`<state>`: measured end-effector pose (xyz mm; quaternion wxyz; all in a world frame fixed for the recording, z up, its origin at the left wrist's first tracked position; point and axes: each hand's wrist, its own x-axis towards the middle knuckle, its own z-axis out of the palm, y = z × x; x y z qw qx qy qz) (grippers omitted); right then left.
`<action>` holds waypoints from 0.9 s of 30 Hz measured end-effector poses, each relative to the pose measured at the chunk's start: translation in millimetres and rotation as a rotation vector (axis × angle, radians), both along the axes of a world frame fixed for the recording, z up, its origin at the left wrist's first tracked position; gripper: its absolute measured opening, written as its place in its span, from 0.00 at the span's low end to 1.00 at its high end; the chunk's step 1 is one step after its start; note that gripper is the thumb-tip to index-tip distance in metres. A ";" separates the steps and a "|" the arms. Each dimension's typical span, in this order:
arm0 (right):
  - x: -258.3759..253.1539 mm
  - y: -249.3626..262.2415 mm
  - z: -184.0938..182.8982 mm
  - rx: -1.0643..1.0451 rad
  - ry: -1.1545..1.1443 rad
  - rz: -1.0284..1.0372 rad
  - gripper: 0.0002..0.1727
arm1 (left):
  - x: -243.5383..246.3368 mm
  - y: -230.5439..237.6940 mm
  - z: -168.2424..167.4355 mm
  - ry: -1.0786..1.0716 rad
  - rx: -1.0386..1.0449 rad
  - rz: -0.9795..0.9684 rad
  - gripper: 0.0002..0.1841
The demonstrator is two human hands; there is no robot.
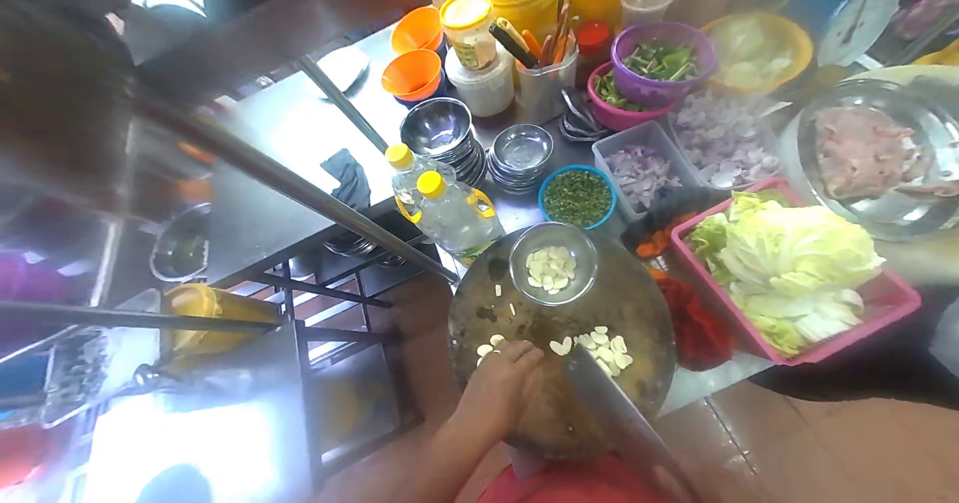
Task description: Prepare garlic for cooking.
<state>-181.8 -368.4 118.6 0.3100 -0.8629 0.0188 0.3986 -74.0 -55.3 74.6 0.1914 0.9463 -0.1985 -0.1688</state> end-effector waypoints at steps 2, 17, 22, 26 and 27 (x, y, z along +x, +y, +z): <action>7.8 12.0 -13.4 -0.033 0.039 0.025 0.28 | -1.9 10.2 2.4 0.069 0.186 -0.116 0.18; 7.7 32.5 -3.6 -0.183 0.051 0.049 0.27 | -35.9 -18.9 -48.4 -0.064 -0.135 0.074 0.19; 4.3 33.9 -8.5 -0.186 0.042 0.047 0.27 | -36.9 -5.1 -25.0 0.128 -0.179 0.120 0.27; 3.2 36.3 -11.1 -0.196 0.064 0.060 0.27 | -42.4 19.7 -44.1 -0.107 -0.216 -0.230 0.14; 4.1 37.0 -9.0 -0.202 0.062 0.071 0.27 | -40.1 20.4 -49.6 -0.164 -0.231 -0.263 0.13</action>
